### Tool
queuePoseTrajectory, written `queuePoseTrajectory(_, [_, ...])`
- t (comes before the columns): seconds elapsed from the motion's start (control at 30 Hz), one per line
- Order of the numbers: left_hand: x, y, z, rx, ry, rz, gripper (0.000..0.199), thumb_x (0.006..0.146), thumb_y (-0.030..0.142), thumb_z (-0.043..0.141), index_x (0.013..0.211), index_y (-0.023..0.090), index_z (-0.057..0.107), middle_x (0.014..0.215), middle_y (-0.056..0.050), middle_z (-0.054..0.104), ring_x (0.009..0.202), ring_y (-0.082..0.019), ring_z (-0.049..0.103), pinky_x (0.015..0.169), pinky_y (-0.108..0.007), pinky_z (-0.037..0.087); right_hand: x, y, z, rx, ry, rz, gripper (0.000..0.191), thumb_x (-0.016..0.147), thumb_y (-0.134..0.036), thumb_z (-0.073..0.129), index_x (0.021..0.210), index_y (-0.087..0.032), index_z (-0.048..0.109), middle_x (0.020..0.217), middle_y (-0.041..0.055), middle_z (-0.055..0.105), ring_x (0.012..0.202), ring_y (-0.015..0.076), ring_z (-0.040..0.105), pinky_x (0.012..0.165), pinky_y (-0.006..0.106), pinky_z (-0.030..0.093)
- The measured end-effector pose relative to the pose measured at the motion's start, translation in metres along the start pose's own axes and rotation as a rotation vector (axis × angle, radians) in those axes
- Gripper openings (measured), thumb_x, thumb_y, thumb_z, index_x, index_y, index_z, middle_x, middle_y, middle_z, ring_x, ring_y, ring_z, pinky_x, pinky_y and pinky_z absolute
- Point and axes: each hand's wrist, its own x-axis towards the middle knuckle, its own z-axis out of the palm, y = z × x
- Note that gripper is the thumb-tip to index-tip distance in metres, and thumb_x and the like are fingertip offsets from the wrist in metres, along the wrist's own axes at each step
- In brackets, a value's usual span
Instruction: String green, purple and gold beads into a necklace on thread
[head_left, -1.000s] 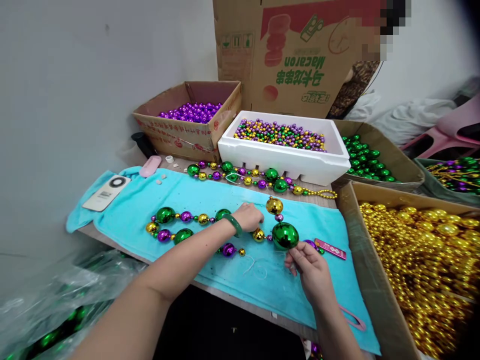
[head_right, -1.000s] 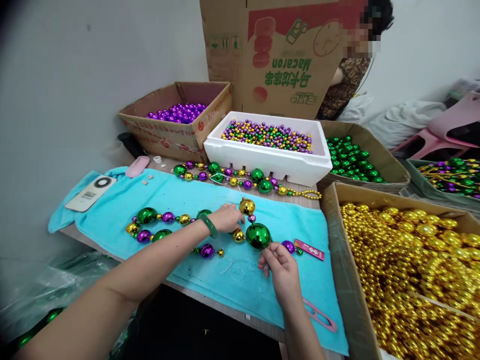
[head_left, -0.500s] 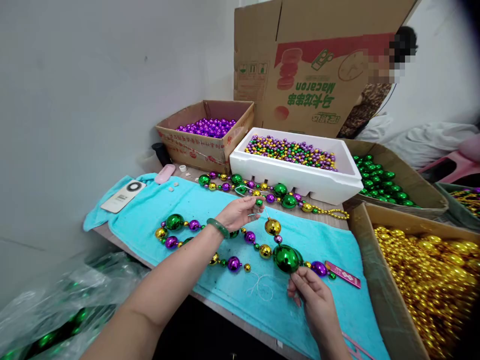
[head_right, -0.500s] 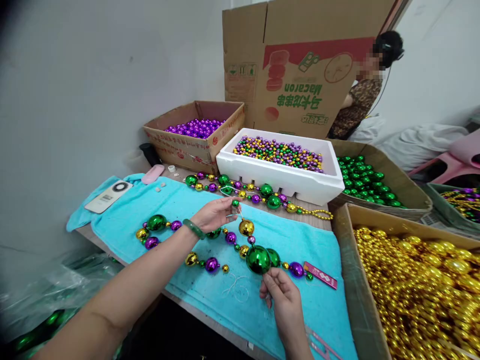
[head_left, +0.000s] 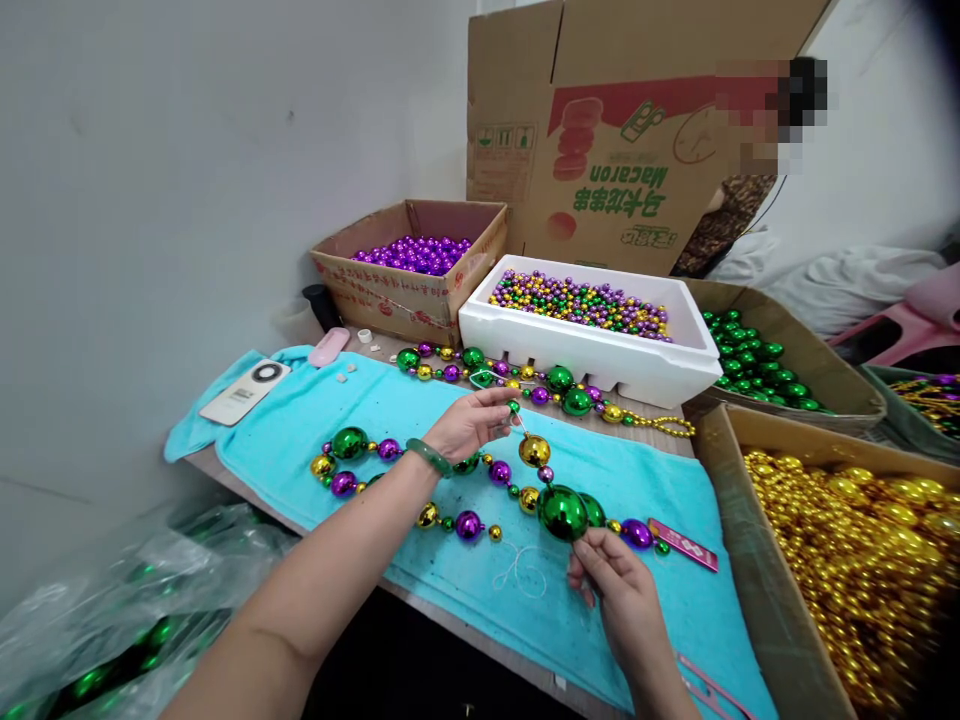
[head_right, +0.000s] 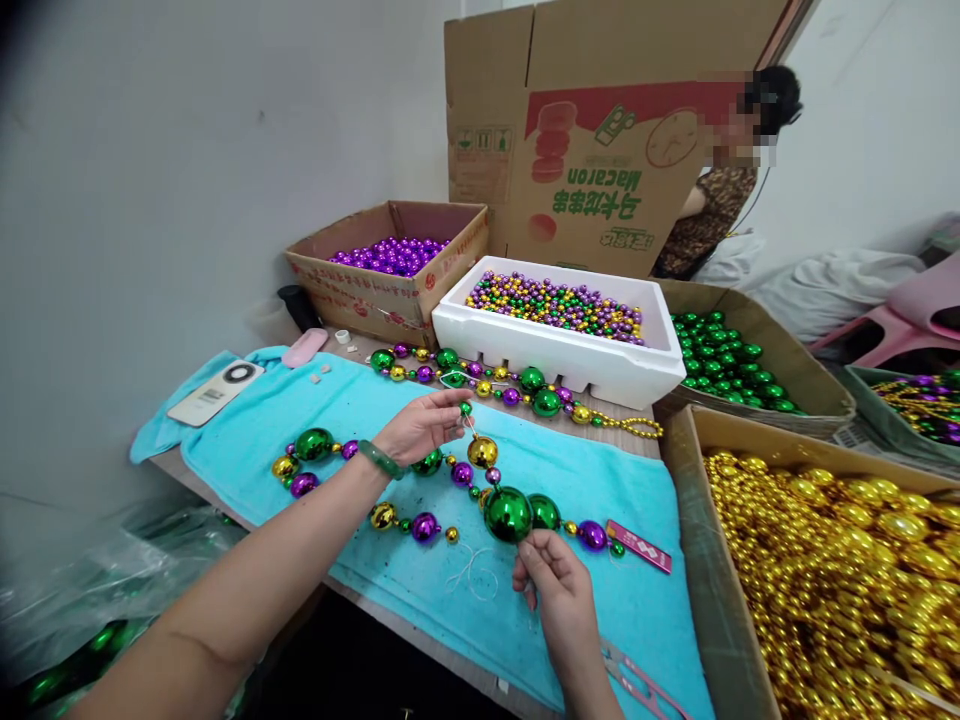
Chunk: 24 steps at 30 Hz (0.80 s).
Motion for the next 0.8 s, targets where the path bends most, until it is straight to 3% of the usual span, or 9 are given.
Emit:
queuePoseTrajectory(0.23, [0.0016,-0.0017,-0.0013,0.01,0.005,0.034,0.024,0.066,0.004,0.069,0.089,0.012,0.07,0.083,-0.004,0.067,0.077,-0.012,0.064,0.069,-0.022,0.046,0.0008,-0.0007,-0.0007,-0.008,0.038,-0.005,0.033,0.069,-0.046,0.072,0.067,-0.017,0.057,0.054,0.0002,0.054,0.048,0.0113,0.049,0.037,0.018,0.034])
queuePoseTrajectory(0.53, [0.0013,-0.0008,0.0005,0.082,-0.011,0.056,0.029,0.059,0.013,0.077,0.088,0.017,0.074,0.088,-0.005,0.07,0.075,-0.01,0.061,0.073,-0.023,0.043,0.0019,-0.0024,-0.002,-0.022,0.053,0.019,0.035,0.066,-0.048,0.073,0.065,-0.017,0.057,0.053,0.0001,0.053,0.046,0.0108,0.049,0.036,0.018,0.032])
queuePoseTrajectory(0.8, [-0.0014,0.0039,0.0021,0.159,-0.04,0.101,0.026,0.06,0.016,0.076,0.086,0.017,0.075,0.095,-0.006,0.07,0.079,-0.01,0.057,0.077,-0.026,0.041,0.0018,-0.0032,-0.0034,-0.009,0.047,0.031,0.034,0.065,-0.047,0.074,0.067,-0.017,0.057,0.053,0.0,0.054,0.046,0.0107,0.049,0.036,0.018,0.032])
